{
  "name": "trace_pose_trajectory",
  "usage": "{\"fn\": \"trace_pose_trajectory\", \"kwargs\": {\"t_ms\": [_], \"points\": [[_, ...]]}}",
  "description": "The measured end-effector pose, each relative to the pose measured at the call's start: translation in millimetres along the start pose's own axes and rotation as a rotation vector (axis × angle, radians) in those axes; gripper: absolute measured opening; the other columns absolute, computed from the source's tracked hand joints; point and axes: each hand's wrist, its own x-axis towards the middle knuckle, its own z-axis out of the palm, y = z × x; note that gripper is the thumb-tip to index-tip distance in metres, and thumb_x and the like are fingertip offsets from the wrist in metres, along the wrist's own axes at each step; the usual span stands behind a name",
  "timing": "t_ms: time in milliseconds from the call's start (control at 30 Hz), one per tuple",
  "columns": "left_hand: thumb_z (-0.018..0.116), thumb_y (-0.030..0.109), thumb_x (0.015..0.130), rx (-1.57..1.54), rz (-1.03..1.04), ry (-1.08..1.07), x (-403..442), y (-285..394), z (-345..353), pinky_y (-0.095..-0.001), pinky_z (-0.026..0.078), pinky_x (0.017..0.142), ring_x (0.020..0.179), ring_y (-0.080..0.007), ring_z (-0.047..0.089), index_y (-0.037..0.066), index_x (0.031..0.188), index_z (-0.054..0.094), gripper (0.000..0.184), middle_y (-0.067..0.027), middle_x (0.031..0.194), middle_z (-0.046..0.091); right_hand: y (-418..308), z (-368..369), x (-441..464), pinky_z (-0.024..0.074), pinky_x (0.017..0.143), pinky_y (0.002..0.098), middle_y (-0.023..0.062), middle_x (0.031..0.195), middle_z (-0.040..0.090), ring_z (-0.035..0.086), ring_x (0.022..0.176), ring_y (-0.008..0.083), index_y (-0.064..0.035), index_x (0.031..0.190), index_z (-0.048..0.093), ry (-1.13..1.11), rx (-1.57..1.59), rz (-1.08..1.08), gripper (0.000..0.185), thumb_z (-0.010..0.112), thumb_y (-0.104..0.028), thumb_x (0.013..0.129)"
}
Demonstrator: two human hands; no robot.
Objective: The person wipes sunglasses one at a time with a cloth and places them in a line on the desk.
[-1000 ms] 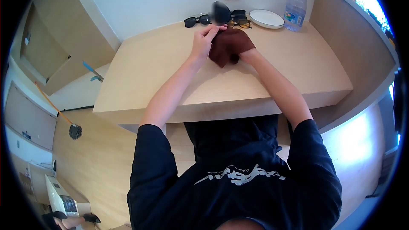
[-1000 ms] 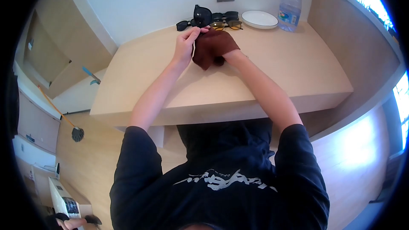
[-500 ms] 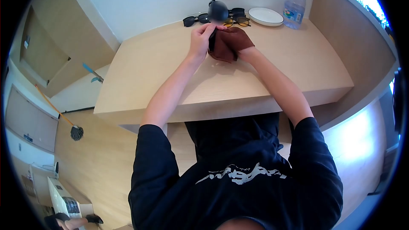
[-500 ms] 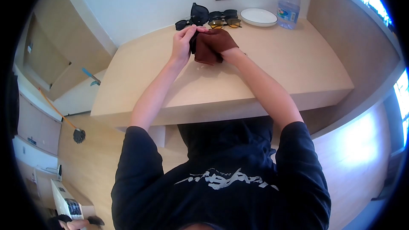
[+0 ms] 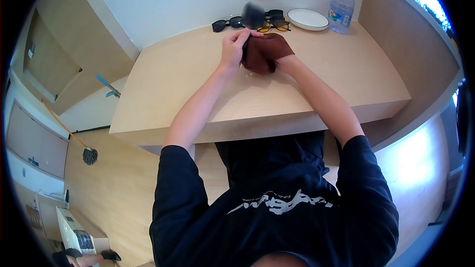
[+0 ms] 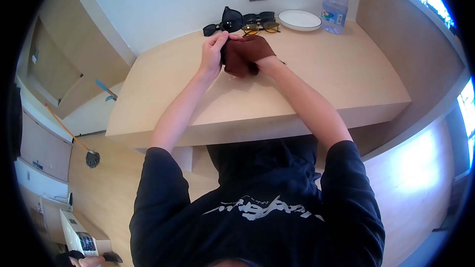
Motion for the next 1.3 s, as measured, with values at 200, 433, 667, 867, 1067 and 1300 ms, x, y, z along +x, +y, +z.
{"fn": "trace_pose_trajectory", "kwargs": {"t_ms": [200, 433, 667, 867, 1067, 1300], "points": [[0.052, 0.020, 0.097, -0.177, -0.079, 0.096, -2, 4, 4, -0.0307, 0.049, 0.089, 0.098, -0.0197, 0.062, -0.007, 0.099, 0.067, 0.031, -0.0162, 0.108, 0.066, 12, -5, 16, 0.0513, 0.072, 0.0360, 0.0211, 0.094, 0.065, 0.065, 0.078, 0.0300, 0.0016, 0.093, 0.063, -0.156, -0.557, -0.498, 0.032, 0.063, -0.026, 0.077], [0.052, 0.020, 0.097, -0.172, -0.028, 0.028, 1, -3, 0, -0.0309, 0.048, 0.090, 0.102, -0.0189, 0.061, -0.006, 0.105, 0.066, 0.031, -0.0150, 0.114, 0.064, -8, 7, -2, 0.0505, 0.074, 0.0313, 0.0062, 0.093, 0.065, 0.063, 0.085, 0.0168, -0.0032, 0.099, 0.062, -0.091, -0.779, -0.294, 0.021, 0.061, -0.018, 0.085], [0.050, 0.020, 0.098, -0.188, -0.078, -0.080, -2, 3, 7, -0.0322, 0.049, 0.092, 0.105, -0.0189, 0.060, -0.005, 0.110, 0.064, 0.032, -0.0135, 0.119, 0.062, 18, -9, 12, 0.0497, 0.075, 0.0303, 0.0040, 0.095, 0.064, 0.061, 0.087, 0.0158, -0.0010, 0.109, 0.058, -0.198, 0.303, -0.116, 0.031, 0.062, -0.022, 0.087], [0.048, 0.020, 0.099, -0.168, -0.091, -0.073, -2, 4, 1, -0.0335, 0.049, 0.092, 0.103, -0.0186, 0.060, -0.005, 0.110, 0.064, 0.032, -0.0131, 0.119, 0.062, 29, -21, 26, 0.0489, 0.076, 0.0308, 0.0028, 0.093, 0.064, 0.060, 0.087, 0.0155, 0.0000, 0.107, 0.059, -0.209, -0.719, -0.473, 0.033, 0.063, -0.026, 0.086], [0.049, 0.022, 0.098, -0.138, -0.106, -0.147, -2, 9, 4, -0.0348, 0.046, 0.097, 0.108, -0.0212, 0.058, -0.005, 0.110, 0.064, 0.032, -0.0142, 0.119, 0.062, 17, -9, 17, 0.0480, 0.072, 0.0277, 0.0041, 0.093, 0.065, 0.060, 0.081, 0.0145, -0.0013, 0.101, 0.064, -0.119, 0.203, -0.157, 0.026, 0.061, -0.024, 0.087], [0.049, 0.021, 0.098, -0.240, -0.127, -0.100, 2, 7, -5, -0.0347, 0.048, 0.094, 0.107, -0.0211, 0.059, -0.005, 0.108, 0.064, 0.031, -0.0150, 0.119, 0.062, -23, 17, -9, 0.0499, 0.064, 0.0348, 0.0175, 0.077, 0.065, 0.063, 0.069, 0.0279, 0.0011, 0.081, 0.066, -0.262, -1.537, -0.553, 0.033, 0.068, -0.027, 0.064]]}}
